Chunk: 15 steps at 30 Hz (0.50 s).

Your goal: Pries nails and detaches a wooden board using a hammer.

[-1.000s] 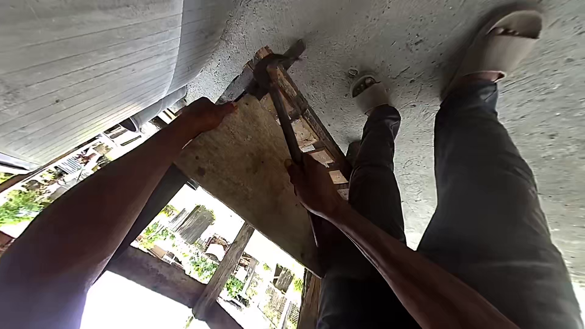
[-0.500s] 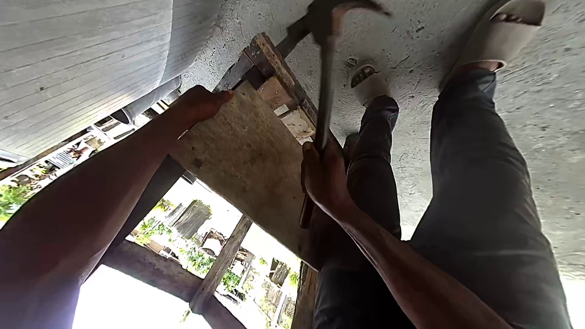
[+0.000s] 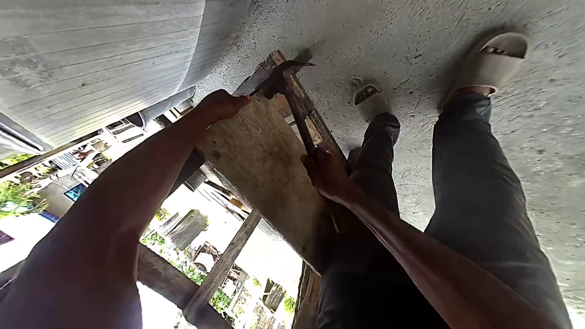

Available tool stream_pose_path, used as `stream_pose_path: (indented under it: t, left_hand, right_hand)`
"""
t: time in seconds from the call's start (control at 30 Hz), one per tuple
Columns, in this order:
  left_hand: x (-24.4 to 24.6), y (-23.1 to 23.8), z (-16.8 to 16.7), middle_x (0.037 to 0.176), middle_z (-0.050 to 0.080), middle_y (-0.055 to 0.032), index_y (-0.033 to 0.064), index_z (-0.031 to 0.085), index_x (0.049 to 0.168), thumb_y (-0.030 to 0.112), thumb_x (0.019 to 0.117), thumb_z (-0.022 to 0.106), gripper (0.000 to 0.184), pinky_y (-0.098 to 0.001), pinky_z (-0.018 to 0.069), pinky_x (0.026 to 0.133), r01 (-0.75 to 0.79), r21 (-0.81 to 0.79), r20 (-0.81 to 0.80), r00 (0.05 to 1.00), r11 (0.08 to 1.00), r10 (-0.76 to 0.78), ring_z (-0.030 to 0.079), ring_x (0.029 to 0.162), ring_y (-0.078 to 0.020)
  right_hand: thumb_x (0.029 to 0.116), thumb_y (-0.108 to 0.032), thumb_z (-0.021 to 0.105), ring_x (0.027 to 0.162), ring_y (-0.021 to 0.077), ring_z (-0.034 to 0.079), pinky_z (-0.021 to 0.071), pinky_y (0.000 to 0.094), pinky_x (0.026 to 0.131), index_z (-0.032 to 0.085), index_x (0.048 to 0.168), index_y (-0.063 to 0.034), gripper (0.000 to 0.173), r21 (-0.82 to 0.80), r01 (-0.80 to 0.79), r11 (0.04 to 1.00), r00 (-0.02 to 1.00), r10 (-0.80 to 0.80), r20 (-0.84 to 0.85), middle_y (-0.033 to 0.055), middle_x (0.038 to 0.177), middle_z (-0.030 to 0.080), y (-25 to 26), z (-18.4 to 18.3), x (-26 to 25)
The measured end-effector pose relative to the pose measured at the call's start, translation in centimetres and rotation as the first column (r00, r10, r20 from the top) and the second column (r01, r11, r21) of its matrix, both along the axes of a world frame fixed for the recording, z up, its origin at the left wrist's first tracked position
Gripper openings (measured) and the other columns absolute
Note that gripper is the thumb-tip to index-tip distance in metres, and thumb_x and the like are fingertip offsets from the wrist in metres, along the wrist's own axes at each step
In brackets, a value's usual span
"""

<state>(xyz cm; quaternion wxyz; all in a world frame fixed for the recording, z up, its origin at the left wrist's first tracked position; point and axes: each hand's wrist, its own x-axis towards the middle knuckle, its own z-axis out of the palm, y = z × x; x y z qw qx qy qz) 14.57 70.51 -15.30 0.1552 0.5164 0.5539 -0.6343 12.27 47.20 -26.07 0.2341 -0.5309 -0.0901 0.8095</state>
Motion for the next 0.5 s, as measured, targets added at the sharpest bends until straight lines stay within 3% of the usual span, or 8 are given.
stream_pose_path:
  t: [0.07,0.13,0.2,0.27,0.3,0.4,0.47,0.5]
  left_hand:
    - [0.4,-1.1,1.2,0.129,0.058,-0.0376,-0.0166,0.06,0.118,0.044,0.1104,0.041,0.064,-0.0634,0.0393,0.104,0.096,0.044,0.032,0.995,0.994,-0.097,0.055,0.126,-0.0494]
    - [-2.8,0.5,-2.8,0.119,0.062,-0.0384,-0.0146,0.065,0.107,0.05,0.1073,0.046,0.067,-0.0726,0.0422,0.094,0.316,0.101,0.105,0.94,0.943,-0.326,0.058,0.119,-0.0549]
    - [-3.2,1.1,-7.0,0.115,0.064,-0.0345,-0.0106,0.067,0.103,0.047,0.104,0.052,0.059,-0.0716,0.0456,0.089,0.327,0.247,0.203,0.903,0.912,-0.378,0.061,0.115,-0.0515]
    - [-0.6,-1.7,-7.5,0.117,0.067,-0.0262,-0.0055,0.063,0.119,0.033,0.1029,0.05,0.043,-0.0624,0.0515,0.091,0.076,0.37,0.447,0.859,0.926,-0.249,0.065,0.115,-0.0415]
    - [0.7,-4.6,-7.4,0.116,0.067,-0.0239,-0.0041,0.06,0.125,0.028,0.104,0.048,0.04,-0.0581,0.0532,0.091,-0.093,0.36,0.6,0.785,0.928,-0.154,0.066,0.113,-0.0378]
    - [2.3,-17.1,-7.6,0.118,0.066,-0.0232,-0.0055,0.061,0.127,0.013,0.1074,0.042,0.033,-0.052,0.0538,0.094,-0.473,0.022,0.866,0.45,0.881,0.22,0.066,0.11,-0.0341]
    - [1.8,-26.2,-8.5,0.102,0.068,-0.0181,-0.0067,0.062,0.121,0.007,0.1077,0.04,0.029,-0.0422,0.0547,0.083,-0.664,-0.216,0.845,0.24,0.716,0.477,0.065,0.09,-0.0249]
    - [1.3,-30.5,-8.9,0.096,0.066,-0.0143,-0.0084,0.061,0.121,0.005,0.1082,0.04,0.028,-0.035,0.0529,0.077,-0.762,-0.319,0.789,0.115,0.563,0.603,0.062,0.081,-0.0178]
  right_hand:
    - [0.1112,-0.03,0.046,0.065,0.0174,0.057,0.0507,0.0381,0.064,0.057,0.111,-0.0011,0.031,-0.022,0.037,0.999,0.993,-0.034,0.111,0.0064,0.077,0.054,-2.2,0.3,2.0]
    - [0.1106,-0.028,0.045,0.057,0.0162,0.055,0.0518,0.0374,0.057,0.055,0.11,0.001,0.031,-0.081,0.164,0.983,0.965,-0.143,0.222,0.0053,0.073,0.053,-5.6,0.0,3.4]
    - [0.1111,-0.028,0.044,0.046,0.0134,0.051,0.0524,0.0345,0.046,0.053,0.11,0.0012,0.031,-0.163,0.257,0.952,0.933,-0.201,0.299,0.0029,0.066,0.05,-9.1,-0.3,5.0]
    - [0.1122,-0.028,0.041,0.043,0.011,0.044,0.0483,0.031,0.043,0.051,0.109,-0.0012,0.029,-0.266,0.301,0.916,0.919,-0.205,0.335,-0.0005,0.063,0.043,-11.9,-1.0,7.5]
    - [0.1125,-0.029,0.041,0.042,0.0097,0.041,0.0456,0.0291,0.041,0.049,0.106,-0.004,0.027,-0.318,0.318,0.893,0.917,-0.204,0.343,-0.0022,0.062,0.039,-13.4,-1.6,8.8]
    - [0.1124,-0.027,0.041,0.04,0.0064,0.036,0.0407,0.0241,0.039,0.045,0.1,-0.0086,0.022,-0.419,0.345,0.84,0.912,-0.193,0.363,-0.0052,0.058,0.035,-19.3,-2.3,11.7]
    - [0.111,-0.025,0.046,0.039,0.0058,0.036,0.0414,0.0236,0.039,0.045,0.097,-0.0082,0.022,-0.429,0.352,0.832,0.901,-0.177,0.397,-0.0057,0.057,0.035,-23.0,-1.5,12.5]
    - [0.1104,-0.025,0.048,0.039,0.0059,0.037,0.0425,0.0239,0.039,0.046,0.097,-0.0074,0.022,-0.426,0.35,0.834,0.895,-0.164,0.414,-0.0055,0.056,0.036,-24.5,-0.9,12.4]
